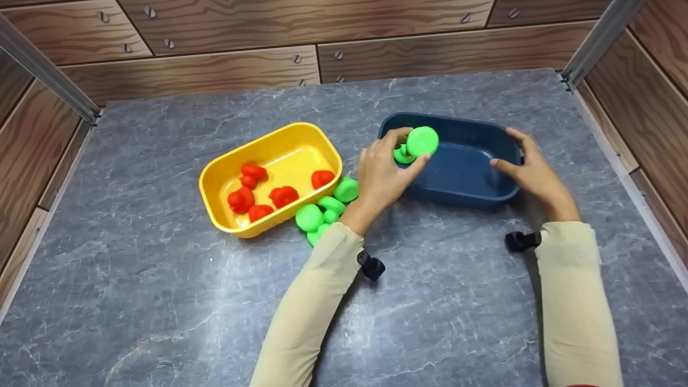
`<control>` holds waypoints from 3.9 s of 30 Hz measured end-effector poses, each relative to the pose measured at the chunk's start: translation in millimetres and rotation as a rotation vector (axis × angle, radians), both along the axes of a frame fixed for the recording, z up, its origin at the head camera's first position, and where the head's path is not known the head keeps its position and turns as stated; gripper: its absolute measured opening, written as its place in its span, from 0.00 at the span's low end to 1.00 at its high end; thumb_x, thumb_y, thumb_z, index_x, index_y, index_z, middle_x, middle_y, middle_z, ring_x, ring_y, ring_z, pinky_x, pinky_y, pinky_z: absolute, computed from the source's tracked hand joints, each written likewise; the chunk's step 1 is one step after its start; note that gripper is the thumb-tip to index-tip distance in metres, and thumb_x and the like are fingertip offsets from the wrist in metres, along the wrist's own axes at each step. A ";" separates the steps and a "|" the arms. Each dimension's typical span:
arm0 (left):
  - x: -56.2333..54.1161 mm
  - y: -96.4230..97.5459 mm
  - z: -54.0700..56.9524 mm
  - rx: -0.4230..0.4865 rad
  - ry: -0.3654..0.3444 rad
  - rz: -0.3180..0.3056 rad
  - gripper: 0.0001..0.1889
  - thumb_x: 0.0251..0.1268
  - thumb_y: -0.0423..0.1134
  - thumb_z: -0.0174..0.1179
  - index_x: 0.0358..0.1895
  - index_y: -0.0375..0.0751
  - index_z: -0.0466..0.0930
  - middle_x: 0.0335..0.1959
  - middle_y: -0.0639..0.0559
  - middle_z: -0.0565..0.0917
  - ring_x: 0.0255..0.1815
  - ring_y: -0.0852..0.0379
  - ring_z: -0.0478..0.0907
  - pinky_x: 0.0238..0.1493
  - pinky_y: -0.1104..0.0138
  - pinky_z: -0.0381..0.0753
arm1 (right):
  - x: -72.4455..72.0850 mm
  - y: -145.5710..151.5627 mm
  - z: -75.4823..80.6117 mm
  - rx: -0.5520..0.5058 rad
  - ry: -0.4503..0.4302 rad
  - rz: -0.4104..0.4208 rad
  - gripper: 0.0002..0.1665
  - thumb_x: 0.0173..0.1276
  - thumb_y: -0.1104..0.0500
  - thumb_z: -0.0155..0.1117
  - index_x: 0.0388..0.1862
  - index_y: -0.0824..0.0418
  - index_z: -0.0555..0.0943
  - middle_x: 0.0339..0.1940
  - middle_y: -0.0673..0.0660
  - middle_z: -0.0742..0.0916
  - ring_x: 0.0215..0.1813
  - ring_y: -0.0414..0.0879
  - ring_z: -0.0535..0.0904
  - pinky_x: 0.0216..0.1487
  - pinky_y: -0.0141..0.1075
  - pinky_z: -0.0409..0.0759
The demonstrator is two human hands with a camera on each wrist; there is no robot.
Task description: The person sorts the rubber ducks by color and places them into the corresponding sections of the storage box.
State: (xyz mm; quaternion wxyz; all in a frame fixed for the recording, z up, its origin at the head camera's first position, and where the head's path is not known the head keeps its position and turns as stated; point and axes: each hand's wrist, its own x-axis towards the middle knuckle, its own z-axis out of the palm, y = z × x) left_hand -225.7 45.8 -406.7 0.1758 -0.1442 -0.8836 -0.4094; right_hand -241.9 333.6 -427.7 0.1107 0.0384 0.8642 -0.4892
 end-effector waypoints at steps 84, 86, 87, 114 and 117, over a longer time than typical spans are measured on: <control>103.0 -174.7 -28.5 0.000 -0.132 -0.084 0.27 0.48 0.45 0.74 0.54 0.43 0.79 0.47 0.48 0.82 0.48 0.50 0.78 0.52 0.56 0.76 | -1.5 4.8 -1.2 0.054 0.059 0.072 0.45 0.74 0.57 0.50 0.79 0.55 0.37 0.79 0.69 0.46 0.73 0.69 0.54 0.40 0.16 0.70; 104.5 -176.0 -29.7 -0.020 -0.140 -0.075 0.28 0.47 0.45 0.74 0.55 0.44 0.78 0.48 0.49 0.82 0.49 0.50 0.78 0.53 0.57 0.76 | -1.3 4.7 -1.7 0.060 0.057 0.072 0.45 0.73 0.57 0.50 0.79 0.54 0.37 0.79 0.68 0.46 0.73 0.69 0.54 0.43 0.19 0.71; 105.2 -176.3 -30.1 -0.028 -0.146 -0.072 0.28 0.47 0.45 0.74 0.55 0.45 0.78 0.49 0.49 0.82 0.50 0.50 0.78 0.54 0.57 0.76 | -1.2 4.6 -1.8 0.063 0.056 0.072 0.45 0.73 0.57 0.50 0.79 0.54 0.37 0.79 0.68 0.46 0.73 0.69 0.54 0.46 0.22 0.72; 100.1 -160.8 -33.0 -0.215 -0.313 -0.073 0.26 0.46 0.49 0.75 0.51 0.53 0.79 0.26 0.58 0.81 0.27 0.61 0.75 0.29 0.64 0.71 | 1.6 5.9 -0.8 0.082 0.052 0.054 0.45 0.73 0.57 0.50 0.79 0.53 0.37 0.79 0.67 0.45 0.74 0.67 0.54 0.67 0.57 0.66; 98.8 -159.2 -33.9 -0.239 -0.320 -0.066 0.24 0.47 0.50 0.74 0.50 0.53 0.80 0.21 0.61 0.79 0.23 0.65 0.73 0.27 0.64 0.71 | 0.9 5.7 -1.4 0.069 0.052 0.051 0.45 0.73 0.57 0.50 0.79 0.53 0.37 0.79 0.66 0.45 0.74 0.67 0.52 0.68 0.59 0.63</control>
